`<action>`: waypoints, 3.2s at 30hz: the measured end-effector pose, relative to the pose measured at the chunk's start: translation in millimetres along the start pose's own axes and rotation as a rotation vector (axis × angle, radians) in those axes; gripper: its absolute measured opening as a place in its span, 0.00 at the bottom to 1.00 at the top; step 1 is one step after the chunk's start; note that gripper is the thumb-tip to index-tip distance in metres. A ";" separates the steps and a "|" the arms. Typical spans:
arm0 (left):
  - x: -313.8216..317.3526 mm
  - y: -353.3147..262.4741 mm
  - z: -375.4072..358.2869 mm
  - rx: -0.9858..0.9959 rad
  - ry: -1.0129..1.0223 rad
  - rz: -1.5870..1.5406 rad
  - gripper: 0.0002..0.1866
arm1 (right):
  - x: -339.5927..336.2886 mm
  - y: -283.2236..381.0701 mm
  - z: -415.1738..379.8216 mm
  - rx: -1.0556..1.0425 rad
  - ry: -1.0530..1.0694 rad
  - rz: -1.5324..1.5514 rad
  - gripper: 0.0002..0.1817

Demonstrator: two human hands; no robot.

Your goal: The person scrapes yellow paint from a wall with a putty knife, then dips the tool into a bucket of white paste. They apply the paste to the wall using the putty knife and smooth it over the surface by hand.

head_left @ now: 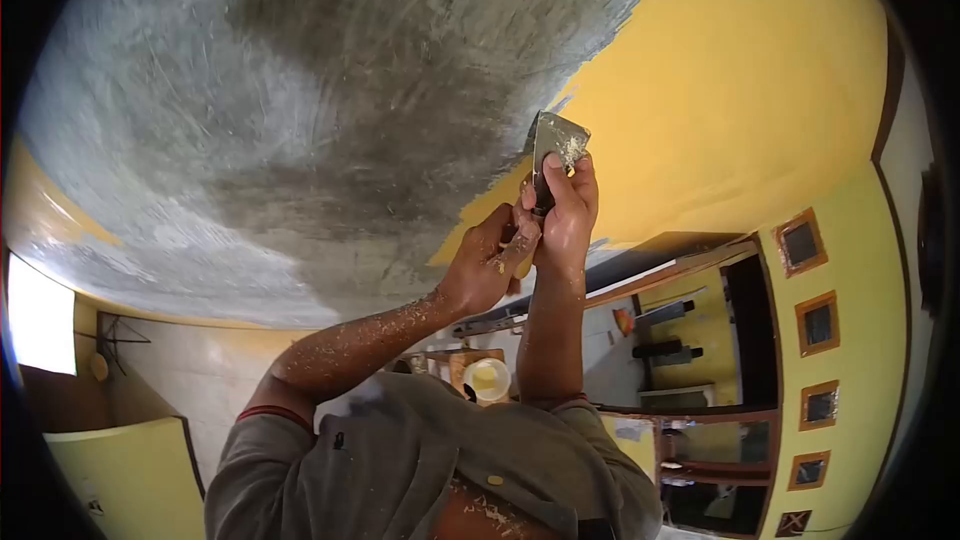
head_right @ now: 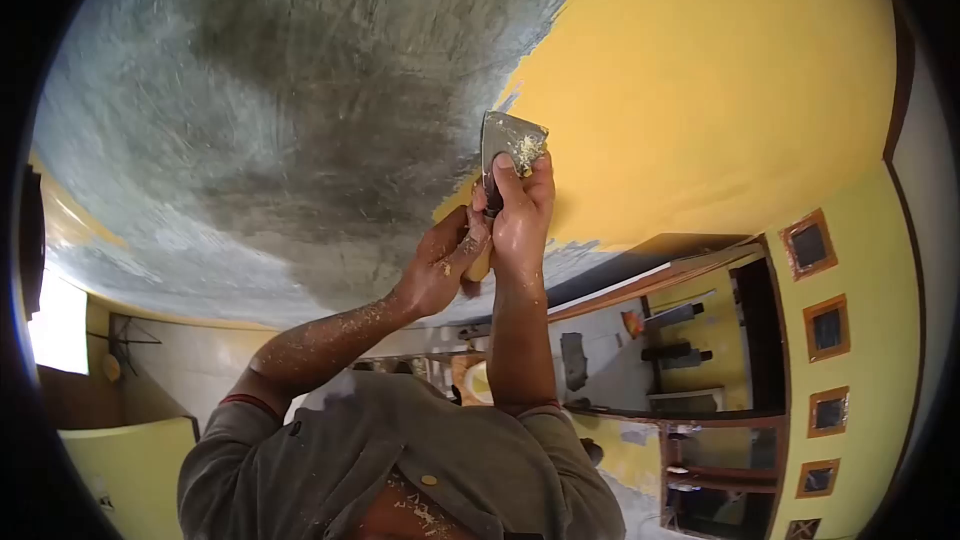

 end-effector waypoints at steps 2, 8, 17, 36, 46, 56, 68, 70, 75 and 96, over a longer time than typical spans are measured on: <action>5.1 0.3 -1.0 0.014 -0.069 0.160 0.20 | 1.0 2.7 -1.5 0.056 0.002 0.054 0.08; 5.4 -9.8 6.2 0.309 -0.117 0.122 0.10 | 13.1 21.8 9.6 0.061 -0.013 0.029 0.08; 18.3 -4.4 1.2 0.335 -0.102 -0.023 0.04 | 5.4 11.3 2.7 0.127 -0.033 -0.001 0.10; 54.7 -21.8 10.7 0.169 0.031 -0.384 0.13 | 3.9 51.3 3.4 0.146 -0.081 -0.171 0.09; 51.8 -5.1 5.4 0.108 0.012 -0.385 0.20 | 1.7 50.4 3.0 0.127 -0.106 -0.205 0.11; 59.4 4.1 4.0 0.073 0.062 -0.380 0.26 | 1.0 39.6 4.9 0.090 -0.033 -0.120 0.12; 37.3 1.1 3.9 0.054 -0.042 -0.360 0.28 | 3.8 34.7 -1.2 0.122 -0.125 -0.185 0.13; 52.4 -23.2 9.5 -0.069 0.032 -0.257 0.28 | 7.8 62.2 9.2 0.090 -0.114 -0.199 0.13; 52.4 2.0 6.5 0.044 -0.003 -0.368 0.26 | 4.4 49.7 1.2 0.155 -0.099 -0.157 0.12; 55.8 -29.4 14.7 0.179 -0.039 -0.209 0.28 | 4.3 54.5 2.2 0.128 -0.183 -0.190 0.08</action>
Point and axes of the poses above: each hand's wrist, its own z-axis towards the middle knuckle, its own x-axis out of the palm, y = z × x, the point moved 10 cm from there along z, towards the middle knuckle, and after that the axes turned 14 degrees about -z, right-handed, at the moved point
